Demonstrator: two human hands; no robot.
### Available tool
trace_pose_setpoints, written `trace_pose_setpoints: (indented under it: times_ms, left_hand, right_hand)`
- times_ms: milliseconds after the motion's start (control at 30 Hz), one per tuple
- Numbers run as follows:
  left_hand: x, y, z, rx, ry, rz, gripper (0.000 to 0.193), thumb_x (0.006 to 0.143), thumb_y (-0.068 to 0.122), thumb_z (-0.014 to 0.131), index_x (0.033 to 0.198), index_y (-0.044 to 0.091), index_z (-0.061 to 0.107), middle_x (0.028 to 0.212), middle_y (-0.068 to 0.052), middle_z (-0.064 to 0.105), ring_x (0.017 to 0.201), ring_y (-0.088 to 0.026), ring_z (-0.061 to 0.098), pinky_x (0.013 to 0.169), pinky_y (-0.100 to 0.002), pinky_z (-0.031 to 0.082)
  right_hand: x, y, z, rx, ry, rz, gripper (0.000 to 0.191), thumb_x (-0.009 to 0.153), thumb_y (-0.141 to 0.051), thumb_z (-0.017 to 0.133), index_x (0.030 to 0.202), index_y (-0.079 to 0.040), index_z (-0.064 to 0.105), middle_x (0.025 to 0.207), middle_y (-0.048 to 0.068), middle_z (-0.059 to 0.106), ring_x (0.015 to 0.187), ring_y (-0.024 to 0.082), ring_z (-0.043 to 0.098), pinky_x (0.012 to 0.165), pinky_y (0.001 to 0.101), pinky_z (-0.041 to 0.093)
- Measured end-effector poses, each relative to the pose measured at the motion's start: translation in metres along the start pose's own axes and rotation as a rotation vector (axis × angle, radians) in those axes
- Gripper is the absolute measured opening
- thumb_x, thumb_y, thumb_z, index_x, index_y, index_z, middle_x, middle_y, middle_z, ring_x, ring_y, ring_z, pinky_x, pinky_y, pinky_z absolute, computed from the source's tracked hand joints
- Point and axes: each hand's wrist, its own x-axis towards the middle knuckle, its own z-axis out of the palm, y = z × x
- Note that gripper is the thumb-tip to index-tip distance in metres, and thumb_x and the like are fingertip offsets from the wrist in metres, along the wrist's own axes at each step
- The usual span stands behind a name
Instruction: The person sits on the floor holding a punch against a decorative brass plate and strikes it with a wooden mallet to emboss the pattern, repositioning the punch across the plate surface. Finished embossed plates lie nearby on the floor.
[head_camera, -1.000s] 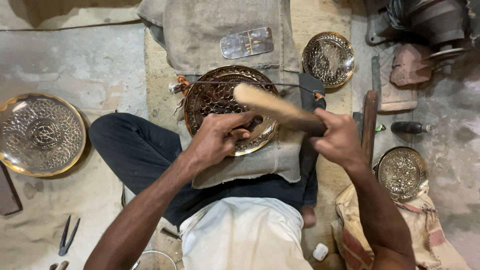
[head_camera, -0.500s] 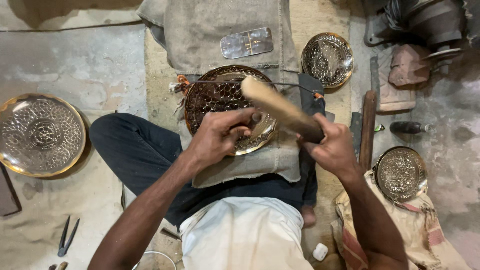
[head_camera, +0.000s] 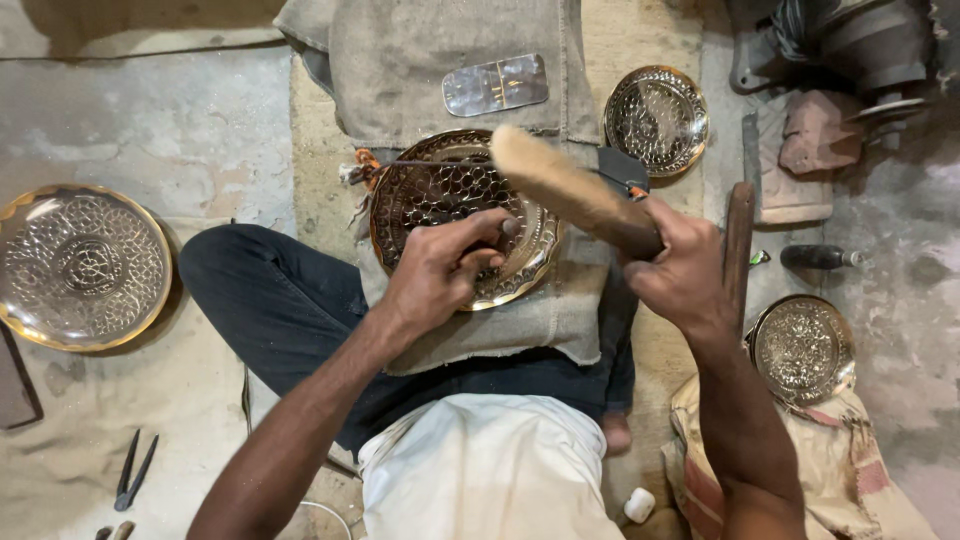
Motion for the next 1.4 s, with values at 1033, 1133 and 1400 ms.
trace_pose_setpoints:
  times_ms: [1033, 1133, 1400]
  left_hand:
    - [-0.001, -0.002, 0.003, 0.07, 0.035, 0.031, 0.035, 0.089, -0.009, 0.066, 0.122, 0.003, 0.068, 0.112, -0.017, 0.077, 0.096, -0.023, 0.079, 0.084, -0.035, 0.065]
    - [-0.003, -0.002, 0.003, 0.034, 0.023, -0.004, 0.041, 0.089, -0.01, 0.064, 0.127, 0.004, 0.067, 0.111, -0.016, 0.077, 0.095, -0.022, 0.08, 0.083, -0.034, 0.066]
    - [-0.001, -0.002, 0.0, 0.043, 0.004, 0.005, 0.045, 0.089, -0.009, 0.067, 0.132, 0.004, 0.065, 0.114, -0.016, 0.076, 0.097, -0.023, 0.079, 0.083, -0.034, 0.065]
  right_hand:
    - [0.004, -0.018, 0.014, -0.162, 0.005, 0.09, 0.021, 0.074, -0.007, 0.075, 0.093, -0.005, 0.068, 0.072, 0.01, 0.066, 0.062, 0.026, 0.064, 0.058, 0.0412, 0.051]
    - [0.004, -0.017, 0.014, 0.089, 0.012, 0.117, 0.021, 0.077, -0.01, 0.075, 0.094, -0.003, 0.066, 0.073, 0.009, 0.065, 0.063, 0.026, 0.062, 0.057, 0.0424, 0.05]
    - [0.005, -0.003, 0.014, -0.103, -0.147, 0.113, 0.044, 0.057, 0.002, 0.066, 0.101, -0.001, 0.068, 0.068, 0.012, 0.062, 0.055, 0.023, 0.057, 0.059, 0.0389, 0.053]
